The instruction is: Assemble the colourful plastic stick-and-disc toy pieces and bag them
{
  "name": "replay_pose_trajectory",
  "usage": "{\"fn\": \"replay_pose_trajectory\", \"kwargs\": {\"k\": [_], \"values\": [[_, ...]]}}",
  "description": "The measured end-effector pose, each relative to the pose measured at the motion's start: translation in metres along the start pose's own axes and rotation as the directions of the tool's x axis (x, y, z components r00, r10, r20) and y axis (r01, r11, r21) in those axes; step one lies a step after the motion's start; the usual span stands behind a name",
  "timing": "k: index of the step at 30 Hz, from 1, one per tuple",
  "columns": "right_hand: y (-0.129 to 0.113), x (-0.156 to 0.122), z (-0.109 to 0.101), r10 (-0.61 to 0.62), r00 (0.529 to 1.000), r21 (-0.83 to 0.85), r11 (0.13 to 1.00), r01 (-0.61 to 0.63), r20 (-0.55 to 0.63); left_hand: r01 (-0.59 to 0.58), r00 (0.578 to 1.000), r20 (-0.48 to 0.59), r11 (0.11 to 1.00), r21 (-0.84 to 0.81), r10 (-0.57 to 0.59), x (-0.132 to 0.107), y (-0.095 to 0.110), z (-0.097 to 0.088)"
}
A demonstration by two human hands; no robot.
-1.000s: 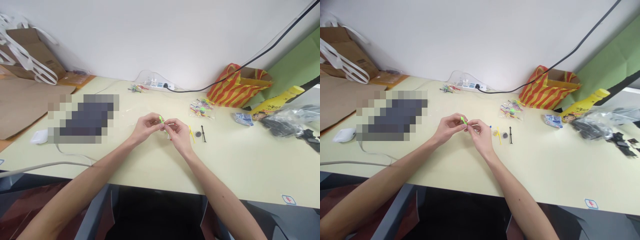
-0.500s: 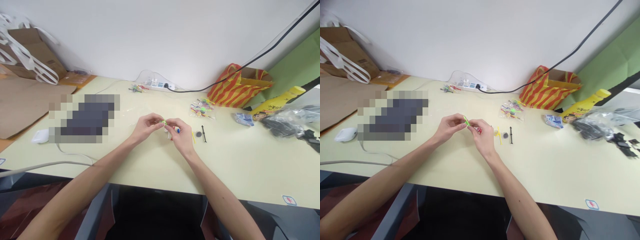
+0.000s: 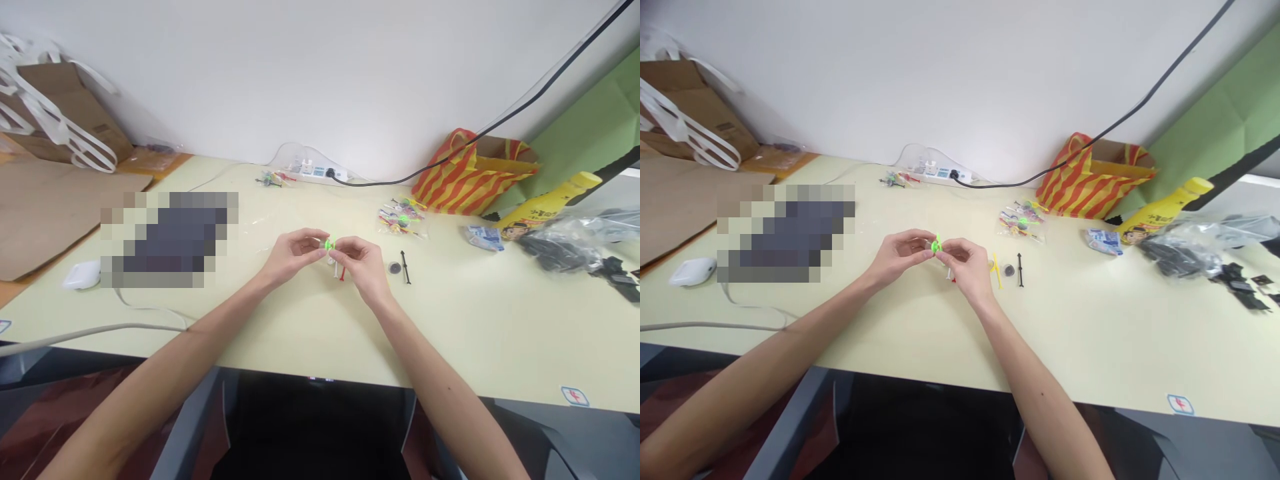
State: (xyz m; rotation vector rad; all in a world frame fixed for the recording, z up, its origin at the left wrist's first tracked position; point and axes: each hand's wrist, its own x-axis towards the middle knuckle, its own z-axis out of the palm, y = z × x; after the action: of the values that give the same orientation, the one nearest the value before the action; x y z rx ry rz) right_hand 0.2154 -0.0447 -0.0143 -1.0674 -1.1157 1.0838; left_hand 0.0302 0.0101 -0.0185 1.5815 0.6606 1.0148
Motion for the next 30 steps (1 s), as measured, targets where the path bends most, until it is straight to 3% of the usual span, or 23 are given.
{"fn": "replay_pose_trajectory", "kwargs": {"k": [24, 30], "values": [[0.0004, -0.0002, -0.0021, 0.013, 1.0, -0.071, 0.997, -0.013, 0.0, 0.049, 0.998, 0.04, 0.999, 0.023, -0.05, 0.0013, -0.0021, -0.0051], [-0.0021, -0.0008, -0.006, 0.053, 0.997, -0.069, 0.996, -0.05, 0.05, 0.048, 0.998, 0.046, 0.999, 0.026, -0.049, 0.0015, -0.0021, -0.0068]]}}
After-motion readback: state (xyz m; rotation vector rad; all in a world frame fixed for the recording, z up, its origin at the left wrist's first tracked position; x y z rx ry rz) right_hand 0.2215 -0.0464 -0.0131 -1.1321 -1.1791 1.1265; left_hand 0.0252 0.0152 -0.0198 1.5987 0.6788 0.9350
